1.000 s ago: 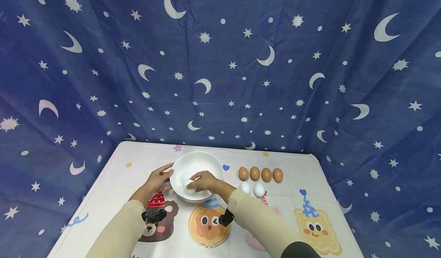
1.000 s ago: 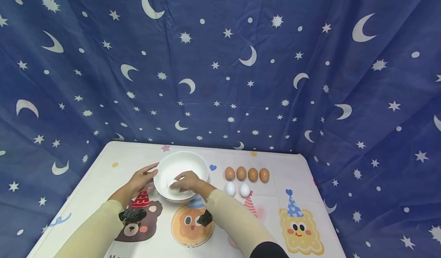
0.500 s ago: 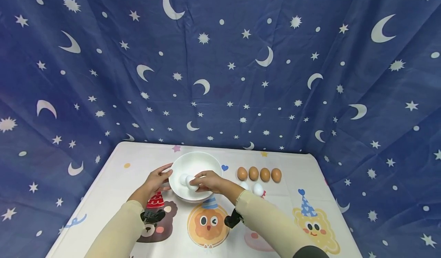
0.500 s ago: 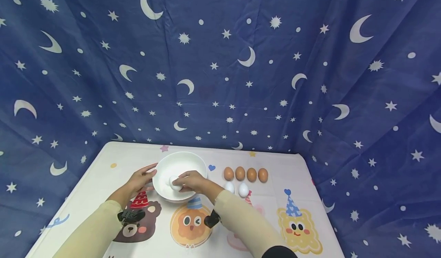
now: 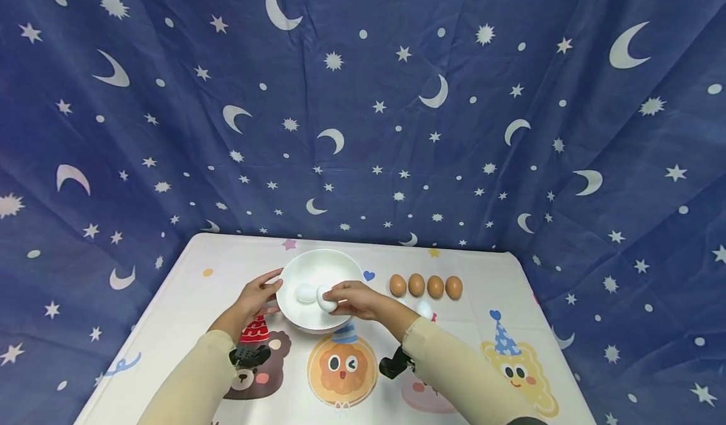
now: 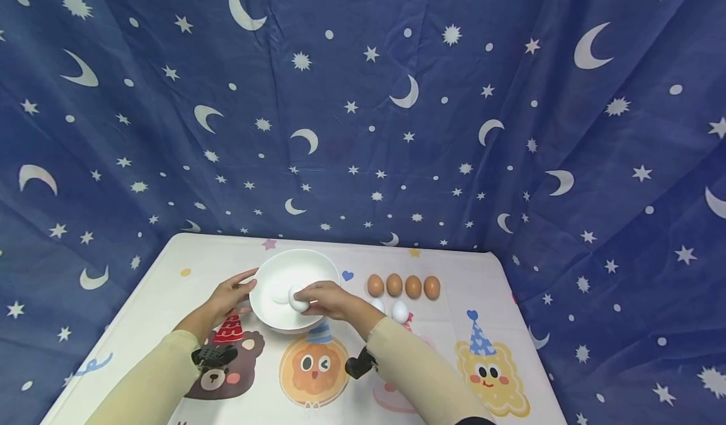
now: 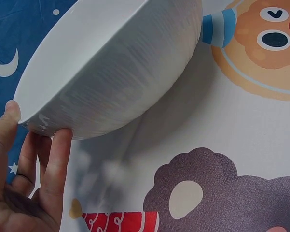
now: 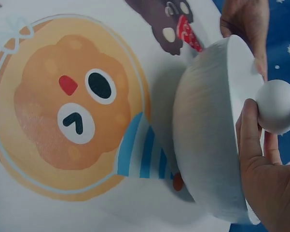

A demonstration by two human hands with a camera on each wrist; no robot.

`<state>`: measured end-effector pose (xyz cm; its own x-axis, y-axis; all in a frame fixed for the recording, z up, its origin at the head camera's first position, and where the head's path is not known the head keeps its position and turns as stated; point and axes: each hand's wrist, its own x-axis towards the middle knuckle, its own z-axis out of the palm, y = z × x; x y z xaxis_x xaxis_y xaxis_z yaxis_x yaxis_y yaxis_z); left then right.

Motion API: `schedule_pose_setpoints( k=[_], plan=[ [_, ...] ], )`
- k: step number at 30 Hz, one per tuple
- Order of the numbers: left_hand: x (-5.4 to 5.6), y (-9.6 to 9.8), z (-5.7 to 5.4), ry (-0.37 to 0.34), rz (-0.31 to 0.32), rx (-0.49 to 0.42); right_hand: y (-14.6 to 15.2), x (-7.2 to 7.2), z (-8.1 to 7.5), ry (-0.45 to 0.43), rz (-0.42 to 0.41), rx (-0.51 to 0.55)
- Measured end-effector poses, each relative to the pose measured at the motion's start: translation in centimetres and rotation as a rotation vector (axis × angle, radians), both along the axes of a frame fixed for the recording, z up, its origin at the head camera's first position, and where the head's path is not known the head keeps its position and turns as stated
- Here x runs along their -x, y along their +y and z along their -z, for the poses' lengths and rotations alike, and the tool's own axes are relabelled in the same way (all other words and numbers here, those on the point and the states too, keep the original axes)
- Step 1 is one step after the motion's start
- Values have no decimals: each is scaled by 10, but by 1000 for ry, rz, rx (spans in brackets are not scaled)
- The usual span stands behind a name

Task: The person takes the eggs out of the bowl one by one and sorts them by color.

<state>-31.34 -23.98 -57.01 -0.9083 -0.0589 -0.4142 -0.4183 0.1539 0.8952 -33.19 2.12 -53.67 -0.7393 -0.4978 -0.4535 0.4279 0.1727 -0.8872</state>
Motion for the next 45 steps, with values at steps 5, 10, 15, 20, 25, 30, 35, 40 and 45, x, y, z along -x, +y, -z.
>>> schedule_pose_setpoints(
  k=[5,10,15,20,25,30,35,40,45],
  plan=[
    [1,1,-1,-4,1,1,13,-2,-5,-15,41,43],
    [3,2,-3,-7,0,0,28,-4,-12,-6,68,47],
    [3,2,-3,-9,0,6,40,-5,-16,4,82,47],
    [3,2,-1,-12,-9,5,52,-7,-21,18,87,25],
    [2,0,1,-9,-12,11,67,-6,-20,31,117,-22],
    [1,0,3,-13,-13,10,87,-4,-17,65,149,-59],
    [0,1,2,-23,-17,12,115,-5,-16,80,151,-70],
    [1,2,1,-13,-2,14,148,-5,-16,67,172,-73],
    [4,1,3,4,3,-4,179,-5,-16,54,222,-63]
  ],
)
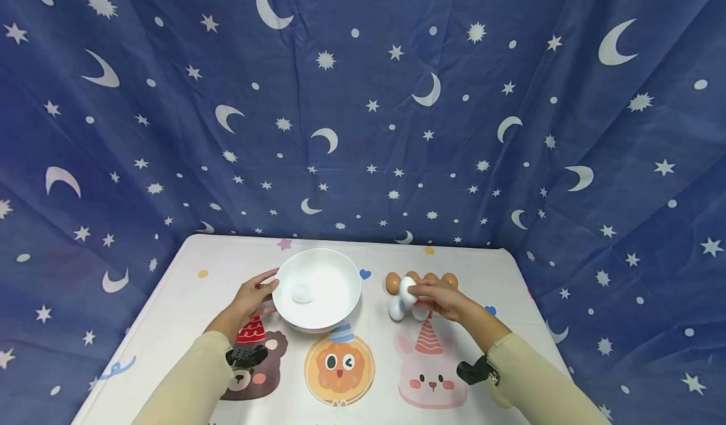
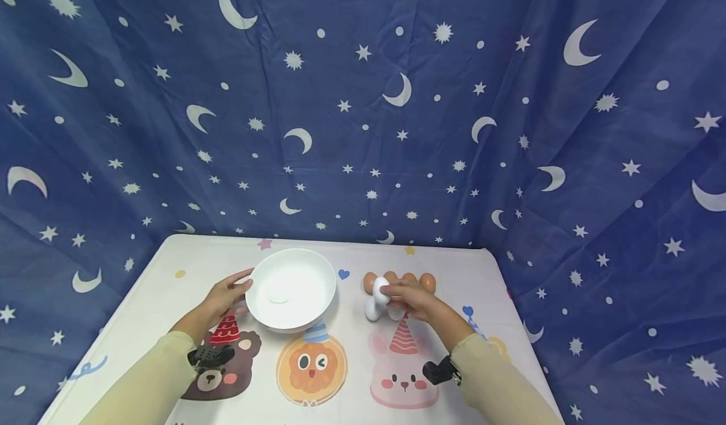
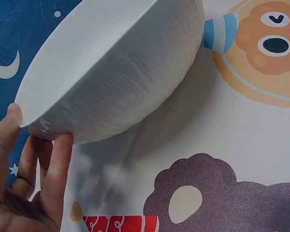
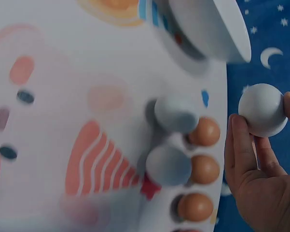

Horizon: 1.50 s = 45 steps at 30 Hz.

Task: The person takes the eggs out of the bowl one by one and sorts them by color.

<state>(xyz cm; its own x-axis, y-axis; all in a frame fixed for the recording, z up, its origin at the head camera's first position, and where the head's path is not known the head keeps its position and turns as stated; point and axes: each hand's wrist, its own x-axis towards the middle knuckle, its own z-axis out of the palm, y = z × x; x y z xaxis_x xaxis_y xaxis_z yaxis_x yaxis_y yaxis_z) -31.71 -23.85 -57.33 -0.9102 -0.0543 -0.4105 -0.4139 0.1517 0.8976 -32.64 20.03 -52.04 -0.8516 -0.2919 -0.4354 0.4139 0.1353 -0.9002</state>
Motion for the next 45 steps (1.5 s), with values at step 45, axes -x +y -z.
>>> schedule_pose_setpoints(
  k=[45],
  plan=[
    [0,-1,0,-13,-18,9,64,-6,61,-88,316,-201]
  ],
)
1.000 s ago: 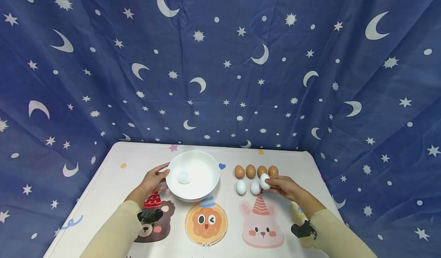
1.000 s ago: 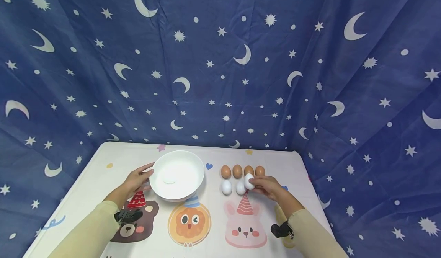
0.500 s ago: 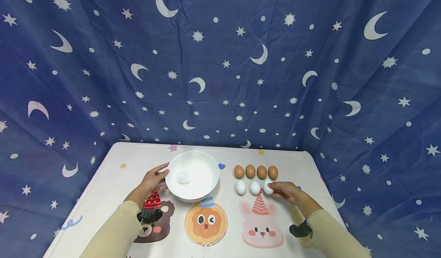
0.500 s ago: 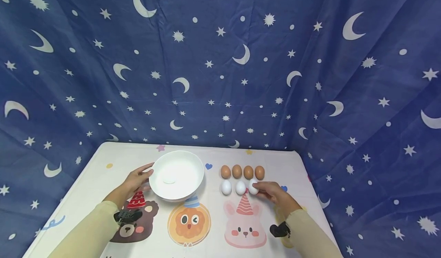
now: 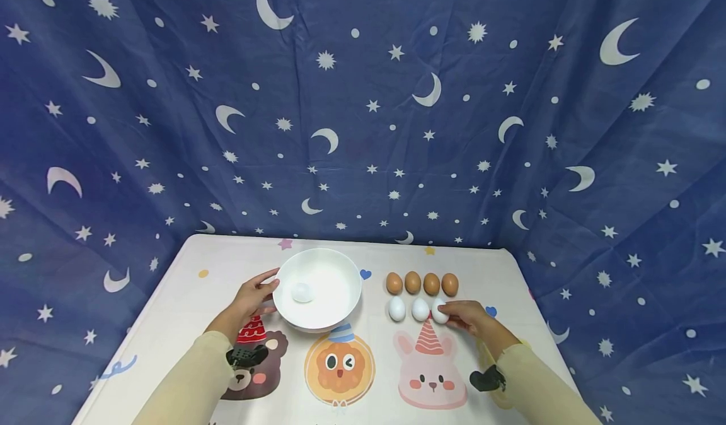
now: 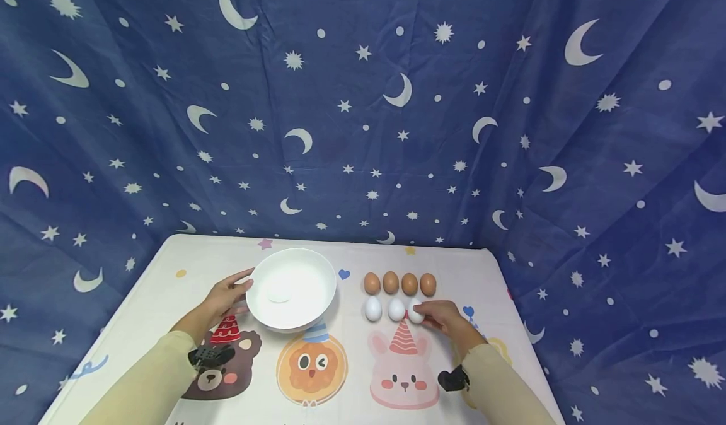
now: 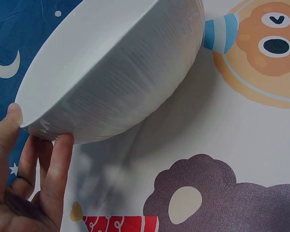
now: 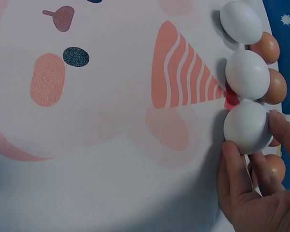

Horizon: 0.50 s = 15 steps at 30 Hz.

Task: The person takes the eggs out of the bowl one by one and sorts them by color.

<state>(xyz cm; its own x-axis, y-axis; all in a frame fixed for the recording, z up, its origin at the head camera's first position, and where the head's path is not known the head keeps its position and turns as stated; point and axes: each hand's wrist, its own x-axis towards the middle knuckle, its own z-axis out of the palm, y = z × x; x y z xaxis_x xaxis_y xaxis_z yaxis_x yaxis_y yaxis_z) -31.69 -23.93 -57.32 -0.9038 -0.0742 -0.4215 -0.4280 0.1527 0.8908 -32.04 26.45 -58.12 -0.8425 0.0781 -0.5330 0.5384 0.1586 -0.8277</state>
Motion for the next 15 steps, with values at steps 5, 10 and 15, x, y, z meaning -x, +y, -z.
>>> schedule_pose_setpoints(
  k=[5,10,15],
  plan=[
    [-1,1,-1,1,-4,2,-1,0,-1,-7,12,-15],
    [-1,1,-1,2,-5,1,-2,1,1,-18,17,-15],
    [-1,1,-1,2,3,-8,-3,4,3,-33,37,-41]
  ],
)
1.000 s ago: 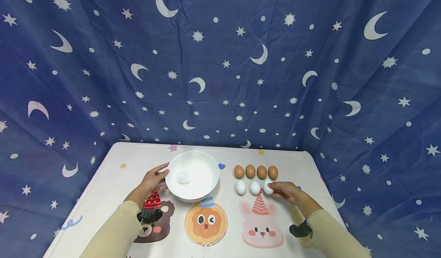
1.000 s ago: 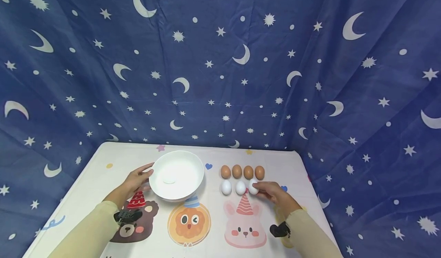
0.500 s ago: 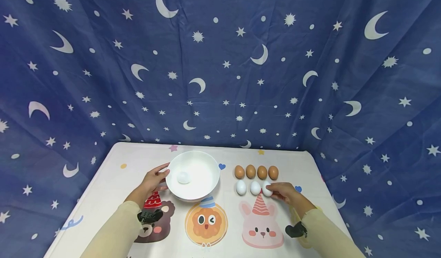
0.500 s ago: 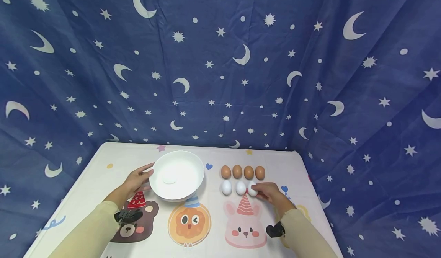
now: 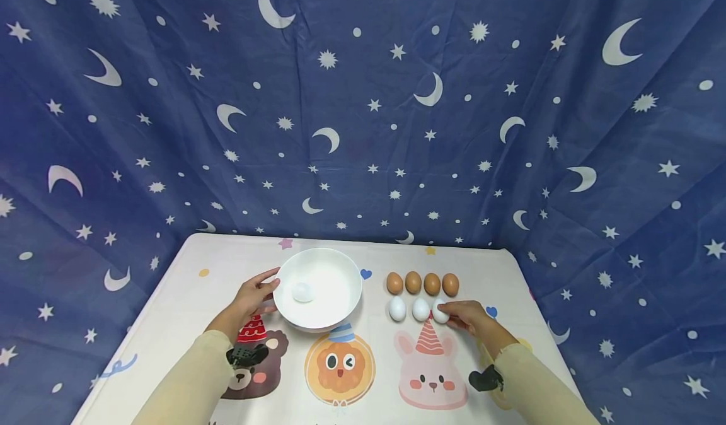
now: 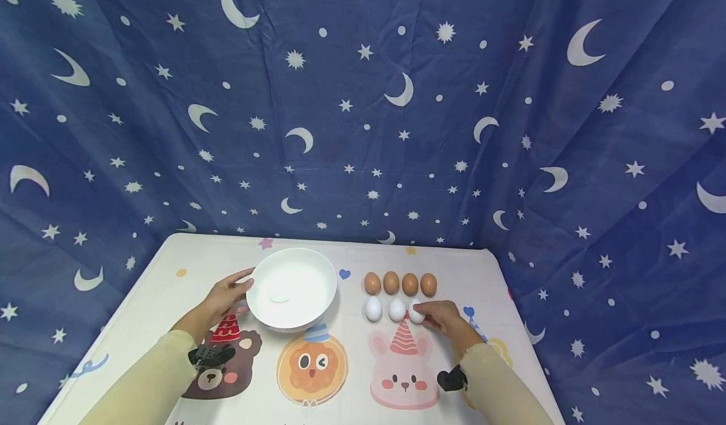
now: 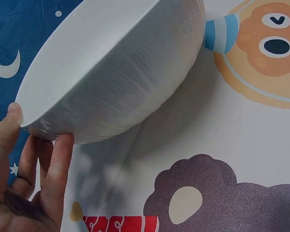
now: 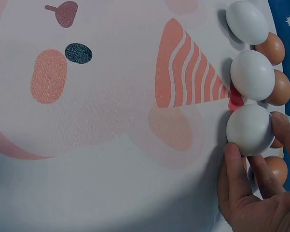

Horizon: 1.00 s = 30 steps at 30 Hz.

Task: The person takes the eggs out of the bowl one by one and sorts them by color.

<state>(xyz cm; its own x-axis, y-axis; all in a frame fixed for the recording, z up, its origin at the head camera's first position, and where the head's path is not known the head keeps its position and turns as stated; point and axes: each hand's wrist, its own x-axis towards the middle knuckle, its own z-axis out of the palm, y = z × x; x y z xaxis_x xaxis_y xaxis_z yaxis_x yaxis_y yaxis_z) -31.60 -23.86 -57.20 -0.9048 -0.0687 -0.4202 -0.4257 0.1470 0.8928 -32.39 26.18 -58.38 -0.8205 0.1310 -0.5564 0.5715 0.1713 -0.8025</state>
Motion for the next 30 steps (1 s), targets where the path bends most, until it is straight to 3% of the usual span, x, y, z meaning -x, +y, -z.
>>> schedule_pose_setpoints(
  k=[23,30],
  plan=[
    [0,0,-2,-9,-2,2,3,2,-3,-28,5,-31],
    [1,-1,-2,-12,-6,-7,2,9,-26,101,-9,-152]
  ],
)
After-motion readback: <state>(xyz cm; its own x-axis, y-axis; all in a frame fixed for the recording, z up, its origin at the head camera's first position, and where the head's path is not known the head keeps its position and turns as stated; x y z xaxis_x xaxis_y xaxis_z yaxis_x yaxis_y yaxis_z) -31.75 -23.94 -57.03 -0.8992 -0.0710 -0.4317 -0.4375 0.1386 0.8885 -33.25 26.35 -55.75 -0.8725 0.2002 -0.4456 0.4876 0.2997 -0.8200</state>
